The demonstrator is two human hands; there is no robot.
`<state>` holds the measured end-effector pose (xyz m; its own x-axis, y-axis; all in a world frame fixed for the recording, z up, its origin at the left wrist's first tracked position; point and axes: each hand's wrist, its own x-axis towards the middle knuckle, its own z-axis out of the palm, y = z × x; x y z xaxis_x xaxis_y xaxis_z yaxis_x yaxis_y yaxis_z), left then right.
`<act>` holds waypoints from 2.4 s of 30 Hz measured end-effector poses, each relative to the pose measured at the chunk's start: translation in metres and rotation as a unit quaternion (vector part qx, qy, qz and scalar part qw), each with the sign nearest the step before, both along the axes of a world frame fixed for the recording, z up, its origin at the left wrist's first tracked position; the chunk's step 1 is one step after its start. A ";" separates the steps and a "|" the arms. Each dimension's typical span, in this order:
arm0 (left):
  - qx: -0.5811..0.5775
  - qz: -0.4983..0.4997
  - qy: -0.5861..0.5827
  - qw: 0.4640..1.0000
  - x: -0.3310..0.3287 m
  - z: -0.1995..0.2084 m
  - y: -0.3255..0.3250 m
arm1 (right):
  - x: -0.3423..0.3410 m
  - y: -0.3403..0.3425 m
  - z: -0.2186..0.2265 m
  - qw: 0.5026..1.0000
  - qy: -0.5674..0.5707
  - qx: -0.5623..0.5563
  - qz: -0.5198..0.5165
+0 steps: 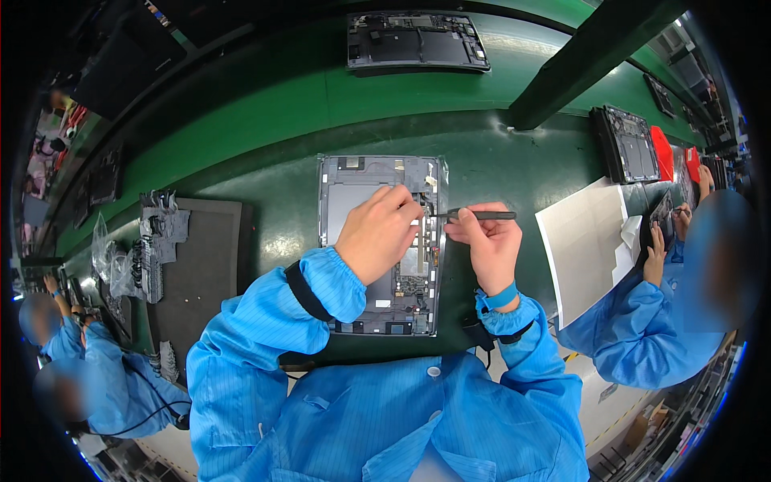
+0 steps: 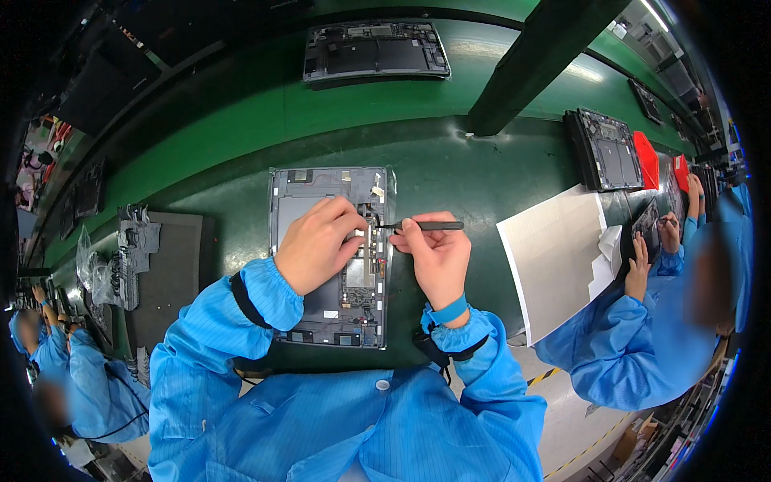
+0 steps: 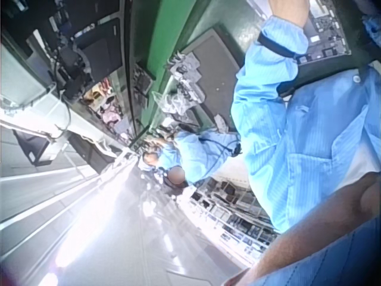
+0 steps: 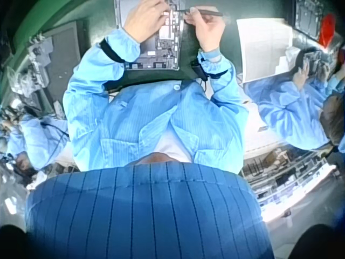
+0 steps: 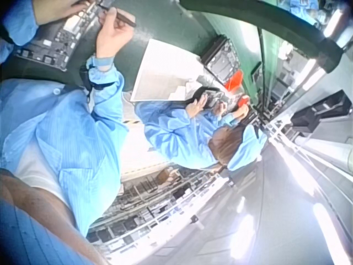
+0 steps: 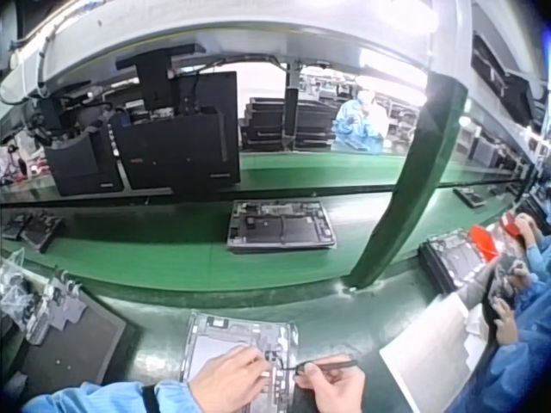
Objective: Assembling internal parts of a tablet or laptop on a factory production line.
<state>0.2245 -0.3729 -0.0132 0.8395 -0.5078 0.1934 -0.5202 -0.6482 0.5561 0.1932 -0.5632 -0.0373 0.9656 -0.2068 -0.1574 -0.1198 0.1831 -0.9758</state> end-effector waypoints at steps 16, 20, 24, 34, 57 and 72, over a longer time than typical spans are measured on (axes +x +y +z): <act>0.056 0.004 -0.033 0.998 -0.002 -0.006 -0.004 | 0.003 -0.003 -0.004 1.000 -0.011 -0.008 0.015; 0.074 0.010 -0.040 0.996 -0.002 -0.005 -0.004 | 0.002 -0.004 0.000 1.000 -0.018 -0.023 0.000; 0.074 0.014 -0.034 0.997 -0.002 -0.004 -0.004 | 0.001 -0.002 -0.002 1.000 -0.016 -0.011 0.008; 0.070 0.013 -0.018 0.997 -0.001 -0.003 -0.004 | 0.000 0.003 -0.002 0.998 -0.041 -0.040 0.010; 0.075 0.015 -0.018 0.997 0.004 -0.006 -0.004 | -0.002 -0.029 0.035 0.802 -0.209 -0.510 0.232; 0.069 0.017 -0.015 0.997 0.003 -0.005 -0.006 | 0.010 -0.020 0.021 0.734 -0.317 -0.565 0.203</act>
